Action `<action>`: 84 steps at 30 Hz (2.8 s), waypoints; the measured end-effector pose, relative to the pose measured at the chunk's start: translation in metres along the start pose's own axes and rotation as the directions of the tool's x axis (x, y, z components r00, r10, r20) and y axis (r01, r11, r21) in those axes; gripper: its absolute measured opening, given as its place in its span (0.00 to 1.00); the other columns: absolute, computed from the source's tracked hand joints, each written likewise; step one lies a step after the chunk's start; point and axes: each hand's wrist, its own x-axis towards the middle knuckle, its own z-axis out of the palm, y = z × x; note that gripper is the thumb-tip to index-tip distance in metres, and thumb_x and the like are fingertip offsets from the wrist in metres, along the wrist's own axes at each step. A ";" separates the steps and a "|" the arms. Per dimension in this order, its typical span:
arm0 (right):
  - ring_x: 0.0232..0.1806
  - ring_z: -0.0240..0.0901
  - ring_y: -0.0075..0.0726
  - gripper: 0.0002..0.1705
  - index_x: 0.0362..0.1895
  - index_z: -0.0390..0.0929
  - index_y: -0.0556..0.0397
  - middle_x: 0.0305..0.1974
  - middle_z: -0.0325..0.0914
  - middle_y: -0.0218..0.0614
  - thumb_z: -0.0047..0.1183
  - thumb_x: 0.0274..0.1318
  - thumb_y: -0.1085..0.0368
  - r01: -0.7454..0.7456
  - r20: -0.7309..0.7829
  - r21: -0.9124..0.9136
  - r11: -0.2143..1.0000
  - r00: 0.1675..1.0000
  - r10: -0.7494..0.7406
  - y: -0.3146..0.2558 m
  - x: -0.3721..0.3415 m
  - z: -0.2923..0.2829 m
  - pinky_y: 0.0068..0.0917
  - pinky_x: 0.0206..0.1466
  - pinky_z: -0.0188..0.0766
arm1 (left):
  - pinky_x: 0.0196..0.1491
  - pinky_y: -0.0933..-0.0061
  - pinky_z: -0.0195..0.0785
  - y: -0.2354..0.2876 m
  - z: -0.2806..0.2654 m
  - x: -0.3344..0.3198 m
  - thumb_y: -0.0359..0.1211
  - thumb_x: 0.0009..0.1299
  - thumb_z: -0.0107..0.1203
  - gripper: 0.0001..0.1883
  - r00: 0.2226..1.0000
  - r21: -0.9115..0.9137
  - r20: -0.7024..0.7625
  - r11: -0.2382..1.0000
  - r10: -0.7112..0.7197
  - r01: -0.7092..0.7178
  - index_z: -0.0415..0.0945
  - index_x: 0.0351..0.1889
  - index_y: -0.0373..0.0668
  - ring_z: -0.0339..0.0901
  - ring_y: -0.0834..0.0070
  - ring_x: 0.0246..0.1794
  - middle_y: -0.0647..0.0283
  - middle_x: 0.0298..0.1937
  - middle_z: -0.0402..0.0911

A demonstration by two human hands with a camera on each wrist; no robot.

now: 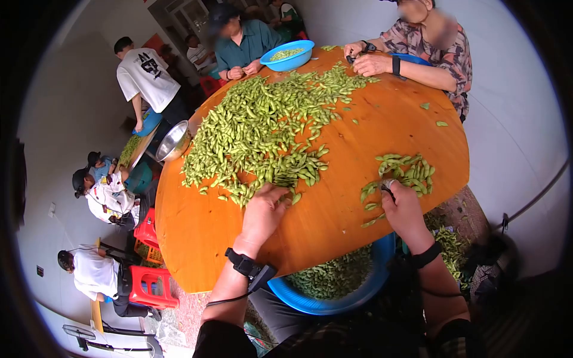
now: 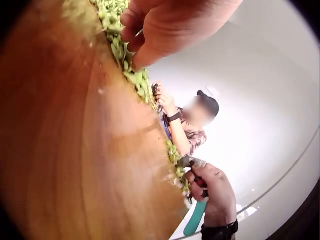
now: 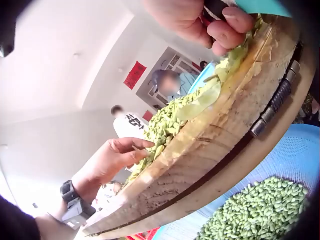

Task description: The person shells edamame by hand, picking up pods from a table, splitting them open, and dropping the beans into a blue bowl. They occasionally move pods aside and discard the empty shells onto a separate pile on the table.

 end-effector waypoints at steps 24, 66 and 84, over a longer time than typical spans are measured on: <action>0.16 0.68 0.17 0.07 0.38 0.73 0.59 0.24 0.74 0.28 0.44 0.65 0.69 -0.459 0.529 0.429 0.778 0.826 0.196 -0.074 -0.009 0.047 0.17 0.15 0.63 | 0.33 0.56 0.74 0.037 0.057 -0.019 0.24 0.66 0.55 0.14 0.987 -0.439 0.076 0.894 0.141 -0.094 0.69 0.49 0.40 0.78 0.45 0.35 0.43 0.33 0.79; 0.19 0.60 0.12 0.14 0.45 0.78 0.56 0.21 0.66 0.22 0.45 0.56 0.76 -0.226 0.178 0.401 0.888 0.970 0.166 -0.050 -0.014 0.028 0.18 0.20 0.60 | 0.42 0.64 0.72 0.066 0.018 -0.080 0.20 0.69 0.44 0.11 0.978 -0.408 0.199 0.913 0.068 0.019 0.72 0.47 0.37 0.79 0.53 0.39 0.48 0.38 0.78; 0.21 0.70 0.31 0.06 0.35 0.73 0.61 0.19 0.71 0.38 0.48 0.59 0.70 -0.088 0.035 0.203 0.975 0.996 0.082 -0.014 -0.013 -0.005 0.31 0.26 0.64 | 0.43 0.57 0.71 0.003 0.024 0.004 0.27 0.61 0.57 0.05 0.990 0.285 -0.031 0.951 0.135 -0.120 0.78 0.35 0.38 0.75 0.53 0.39 0.53 0.36 0.76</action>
